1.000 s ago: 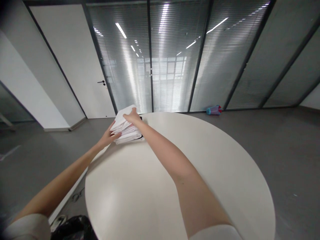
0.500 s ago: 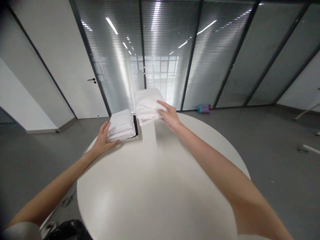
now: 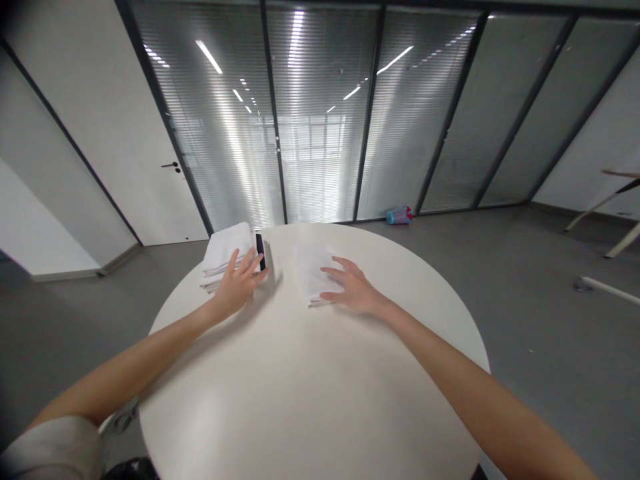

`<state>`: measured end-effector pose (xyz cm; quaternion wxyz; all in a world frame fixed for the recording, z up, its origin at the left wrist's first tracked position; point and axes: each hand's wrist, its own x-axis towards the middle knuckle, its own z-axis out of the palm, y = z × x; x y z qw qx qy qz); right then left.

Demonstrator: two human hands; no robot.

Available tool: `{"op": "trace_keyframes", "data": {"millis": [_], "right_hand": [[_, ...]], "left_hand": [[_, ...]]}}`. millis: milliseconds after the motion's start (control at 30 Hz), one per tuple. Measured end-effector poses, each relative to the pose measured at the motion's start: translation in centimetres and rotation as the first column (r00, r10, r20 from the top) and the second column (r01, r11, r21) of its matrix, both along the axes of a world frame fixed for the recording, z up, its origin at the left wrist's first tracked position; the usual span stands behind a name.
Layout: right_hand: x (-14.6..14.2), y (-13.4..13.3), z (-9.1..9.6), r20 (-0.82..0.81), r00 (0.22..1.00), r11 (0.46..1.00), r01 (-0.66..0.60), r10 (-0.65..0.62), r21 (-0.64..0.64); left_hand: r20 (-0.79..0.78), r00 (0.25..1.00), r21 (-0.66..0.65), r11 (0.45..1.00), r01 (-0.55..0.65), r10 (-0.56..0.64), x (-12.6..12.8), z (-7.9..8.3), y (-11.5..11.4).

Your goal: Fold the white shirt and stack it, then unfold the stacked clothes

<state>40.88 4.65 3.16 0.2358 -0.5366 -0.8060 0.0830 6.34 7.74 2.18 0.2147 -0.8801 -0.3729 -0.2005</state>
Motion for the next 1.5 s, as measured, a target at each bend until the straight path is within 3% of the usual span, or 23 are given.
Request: {"op": "trace_keyframes", "data": {"millis": [100,200,300,400,467,567,633,700,767,800,833,867,933,967,1033,1133,1233,1300,1367,1433,1500], "right_hand": [[-1.0,-0.6,-0.6,0.173,0.978,0.993,-0.110,0.115,-0.038],[-1.3,-0.5,-1.7,0.196,0.971,0.991,-0.136,0.137,-0.019],[-1.4,-0.3,-1.9,0.064,0.987,0.989,-0.143,0.145,-0.025],[-1.4,-0.6,-1.2,-0.244,0.961,0.985,-0.155,0.132,-0.077],[-1.1,-0.5,-0.6,-0.506,0.862,0.987,-0.111,0.038,-0.116],[0.4,0.6,0.0,-0.823,0.554,0.990,0.016,-0.124,-0.138],[2.0,1.8,0.2,-0.906,0.376,0.979,0.115,-0.197,-0.166],[3.9,2.9,0.3,-0.891,0.312,0.928,0.279,-0.331,-0.247],[5.6,3.5,0.3,-0.820,0.329,0.816,0.517,-0.468,-0.258],[6.2,3.6,0.2,-0.779,0.377,0.767,0.611,-0.501,-0.198],[6.6,3.5,0.2,-0.728,0.464,0.750,0.654,-0.505,-0.103],[6.8,3.4,0.1,-0.658,0.583,0.774,0.633,-0.476,0.001],[6.6,2.9,0.0,-0.451,0.823,0.887,0.443,-0.345,0.129],[6.3,2.6,-0.1,-0.332,0.906,0.940,0.317,-0.263,0.122],[5.4,1.9,-0.1,-0.116,0.984,0.990,0.140,-0.138,0.008],[4.1,0.8,0.3,0.118,0.992,0.983,0.067,-0.046,-0.173],[2.7,-0.3,1.4,0.181,0.983,0.974,0.025,0.017,-0.227],[2.2,-0.7,2.2,0.057,0.995,0.965,-0.066,0.083,-0.253],[2.7,-0.5,2.9,-0.176,0.982,0.975,-0.107,0.072,-0.194],[4.6,0.3,3.4,-0.426,0.903,0.998,0.033,-0.055,-0.058],[7.8,1.2,3.5,-0.606,0.759,0.947,0.321,-0.239,0.028]], "left_hand": [[0.003,1.000,-0.019,1.000,0.000,0.000,-0.6,-0.5,0.7],[0.002,1.000,-0.048,0.998,0.027,-0.027,-2.2,-0.2,1.5],[0.019,0.999,-0.081,0.996,0.041,-0.039,-4.0,0.4,2.0],[0.051,0.998,-0.078,0.997,0.028,-0.024,-4.8,0.7,2.2],[0.093,0.996,-0.046,0.999,0.003,0.001,-4.5,0.9,1.9],[0.165,0.986,0.006,1.000,-0.005,0.004,-3.5,1.2,1.2],[0.203,0.979,0.019,1.000,0.022,-0.026,-2.8,1.4,0.7],[0.228,0.971,0.000,0.998,0.068,-0.066,-2.2,1.5,0.3],[0.240,0.963,-0.052,0.989,0.137,-0.121,-1.6,1.3,0.0],[0.236,0.959,-0.091,0.979,0.184,-0.159,-1.2,1.0,-0.2],[0.228,0.953,-0.138,0.962,0.235,-0.200,-0.8,0.8,-0.5],[0.218,0.946,-0.190,0.940,0.284,-0.242,-0.2,0.4,-0.8],[0.195,0.931,-0.301,0.884,0.358,-0.310,0.9,-0.3,-1.4],[0.185,0.924,-0.354,0.854,0.381,-0.335,1.5,-0.6,-1.8],[0.171,0.912,-0.444,0.797,0.409,-0.373,2.5,-1.1,-2.3],[0.210,0.912,-0.527,0.746,0.408,-0.351,3.1,-0.9,-2.5],[0.310,0.930,-0.533,0.774,0.343,-0.199,3.0,0.1,-2.3],[0.328,0.937,-0.506,0.816,0.281,-0.120,2.8,0.7,-2.2],[0.308,0.944,-0.465,0.847,0.258,-0.118,2.9,1.0,-2.2],[0.263,0.942,-0.432,0.847,0.310,-0.210,3.3,0.7,-2.3],[0.181,0.914,-0.410,0.817,0.405,-0.362,3.9,0.2,-2.5]]}}
